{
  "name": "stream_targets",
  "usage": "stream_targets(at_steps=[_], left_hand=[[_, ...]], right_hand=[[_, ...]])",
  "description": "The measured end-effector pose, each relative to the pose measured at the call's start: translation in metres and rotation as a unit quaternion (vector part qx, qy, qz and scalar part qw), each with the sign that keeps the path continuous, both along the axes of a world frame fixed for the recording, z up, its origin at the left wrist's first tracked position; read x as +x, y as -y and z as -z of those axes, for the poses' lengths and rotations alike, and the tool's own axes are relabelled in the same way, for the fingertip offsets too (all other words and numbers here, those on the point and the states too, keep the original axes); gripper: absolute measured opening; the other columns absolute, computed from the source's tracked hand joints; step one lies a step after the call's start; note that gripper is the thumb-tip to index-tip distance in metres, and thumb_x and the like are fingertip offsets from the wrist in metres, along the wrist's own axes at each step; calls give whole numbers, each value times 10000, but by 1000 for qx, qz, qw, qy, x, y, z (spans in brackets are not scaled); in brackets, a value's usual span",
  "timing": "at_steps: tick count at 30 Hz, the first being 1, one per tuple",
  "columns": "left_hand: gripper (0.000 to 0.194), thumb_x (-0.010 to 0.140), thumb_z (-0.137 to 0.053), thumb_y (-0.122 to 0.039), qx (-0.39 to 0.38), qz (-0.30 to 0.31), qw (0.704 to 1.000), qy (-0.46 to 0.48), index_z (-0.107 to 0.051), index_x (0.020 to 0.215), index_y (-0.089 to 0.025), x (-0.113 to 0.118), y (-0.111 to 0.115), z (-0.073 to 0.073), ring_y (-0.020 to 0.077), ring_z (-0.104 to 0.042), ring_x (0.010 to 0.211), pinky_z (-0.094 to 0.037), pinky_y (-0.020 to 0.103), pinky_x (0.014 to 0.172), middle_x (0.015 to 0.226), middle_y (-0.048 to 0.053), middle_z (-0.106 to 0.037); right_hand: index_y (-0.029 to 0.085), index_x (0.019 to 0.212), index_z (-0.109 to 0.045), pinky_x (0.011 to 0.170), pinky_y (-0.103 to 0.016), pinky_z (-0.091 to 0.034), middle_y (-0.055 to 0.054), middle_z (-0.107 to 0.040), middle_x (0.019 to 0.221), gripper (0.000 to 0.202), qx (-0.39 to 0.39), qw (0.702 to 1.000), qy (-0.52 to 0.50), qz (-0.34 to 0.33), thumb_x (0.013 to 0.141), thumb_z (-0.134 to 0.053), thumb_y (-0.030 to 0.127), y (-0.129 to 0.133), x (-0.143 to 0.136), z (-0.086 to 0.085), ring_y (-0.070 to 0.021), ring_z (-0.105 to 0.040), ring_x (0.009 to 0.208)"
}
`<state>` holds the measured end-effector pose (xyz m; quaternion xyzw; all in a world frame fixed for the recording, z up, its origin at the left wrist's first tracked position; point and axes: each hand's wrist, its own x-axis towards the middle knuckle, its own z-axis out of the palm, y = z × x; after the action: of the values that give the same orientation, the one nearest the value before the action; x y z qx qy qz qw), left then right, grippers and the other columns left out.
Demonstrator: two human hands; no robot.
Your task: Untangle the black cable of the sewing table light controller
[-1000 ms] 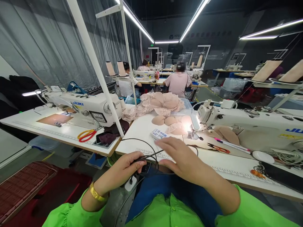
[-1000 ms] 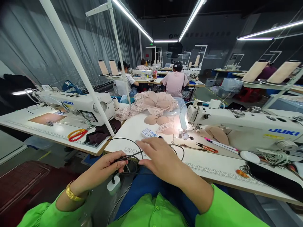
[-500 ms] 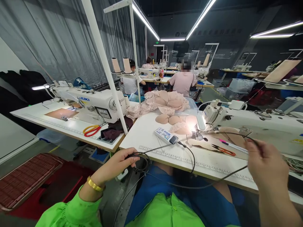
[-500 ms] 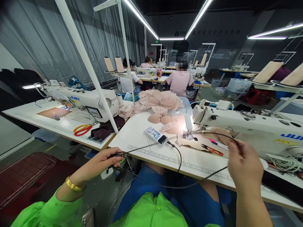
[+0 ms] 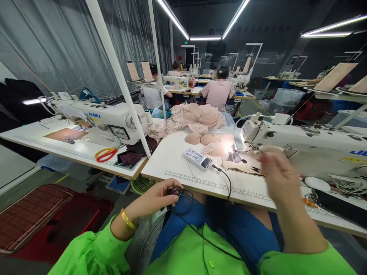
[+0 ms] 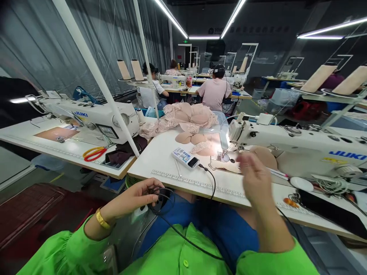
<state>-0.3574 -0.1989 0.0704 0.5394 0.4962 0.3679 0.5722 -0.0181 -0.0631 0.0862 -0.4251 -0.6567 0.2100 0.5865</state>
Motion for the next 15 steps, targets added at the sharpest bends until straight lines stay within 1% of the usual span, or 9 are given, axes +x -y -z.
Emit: stream_targets(at_steps=[1, 3, 5, 6, 8, 9, 11, 13, 15], left_hand=[[391, 875, -787, -447, -14, -26, 999, 20, -685, 1149, -188, -2, 0, 5, 136, -582, 751, -509, 280, 737, 931, 15, -627], [456, 861, -804, -497, -34, -70, 994, 75, -697, 1160, -169, 0, -3, 15, 129, -589, 727, -508, 273, 710, 906, 23, -639], [487, 848, -819, -526, -42, -100, 985, 135, -717, 1135, -146, 10, -9, 20, 126, -591, 717, -497, 252, 668, 879, 40, -662], [479, 845, -825, -531, -45, -111, 979, 162, -724, 1102, -139, 17, -12, 21, 123, -590, 704, -489, 240, 642, 859, 45, -672], [437, 849, -830, -523, -58, -128, 968, 207, -722, 1025, -137, 33, -17, 19, 123, -608, 691, -501, 231, 625, 833, 51, -693], [418, 852, -833, -515, -64, -134, 962, 228, -713, 996, -141, 41, -18, 17, 131, -634, 704, -528, 239, 646, 838, 56, -708], [391, 850, -845, -494, -68, -138, 951, 267, -692, 958, -150, 51, -18, 12, 166, -701, 796, -593, 286, 760, 902, 76, -744], [363, 866, -841, -468, -56, -138, 943, 297, -682, 949, -152, 55, -16, 6, 205, -735, 947, -611, 341, 905, 1015, 103, -767], [319, 909, -806, -440, -36, -139, 940, 310, -683, 958, -151, 54, -14, 3, 213, -726, 1051, -596, 358, 993, 1121, 120, -768]], right_hand=[[236, 844, -657, 511, -305, -343, 4, -498, 668, 335, -14, 999, -45, 25, 1016, -607, 519, -3, 13, -2, -161, -443, 560], [232, 877, -668, 505, -303, -314, 28, -423, 613, 325, -45, 998, -47, 9, 994, -639, 534, 3, 24, -4, -151, -392, 540], [234, 902, -651, 534, -295, -369, 20, -474, 650, 321, -73, 996, 3, -60, 973, -657, 546, 20, 12, 1, -157, -442, 585], [234, 898, -625, 557, -287, -400, 16, -501, 698, 323, -87, 990, 23, -112, 967, -662, 548, 30, -1, 6, -158, -467, 622], [236, 881, -561, 568, -268, -418, 18, -518, 747, 328, -139, 966, 40, -214, 977, -653, 535, 47, -31, 19, -150, -479, 651], [236, 870, -531, 573, -264, -422, 19, -534, 753, 339, -162, 953, 37, -253, 983, -648, 534, 53, -45, 26, -147, -485, 654], [237, 875, -486, 580, -263, -434, 15, -601, 778, 354, -202, 933, -11, -297, 1020, -590, 543, 61, -62, 41, -130, -489, 613], [228, 888, -486, 566, -260, -432, -5, -673, 841, 369, -238, 915, -64, -319, 1062, -508, 553, 65, -67, 54, -102, -482, 549], [213, 925, -519, 530, -248, -408, -36, -717, 912, 402, -282, 882, -74, -370, 1067, -479, 587, 70, -63, 61, -81, -486, 511]])
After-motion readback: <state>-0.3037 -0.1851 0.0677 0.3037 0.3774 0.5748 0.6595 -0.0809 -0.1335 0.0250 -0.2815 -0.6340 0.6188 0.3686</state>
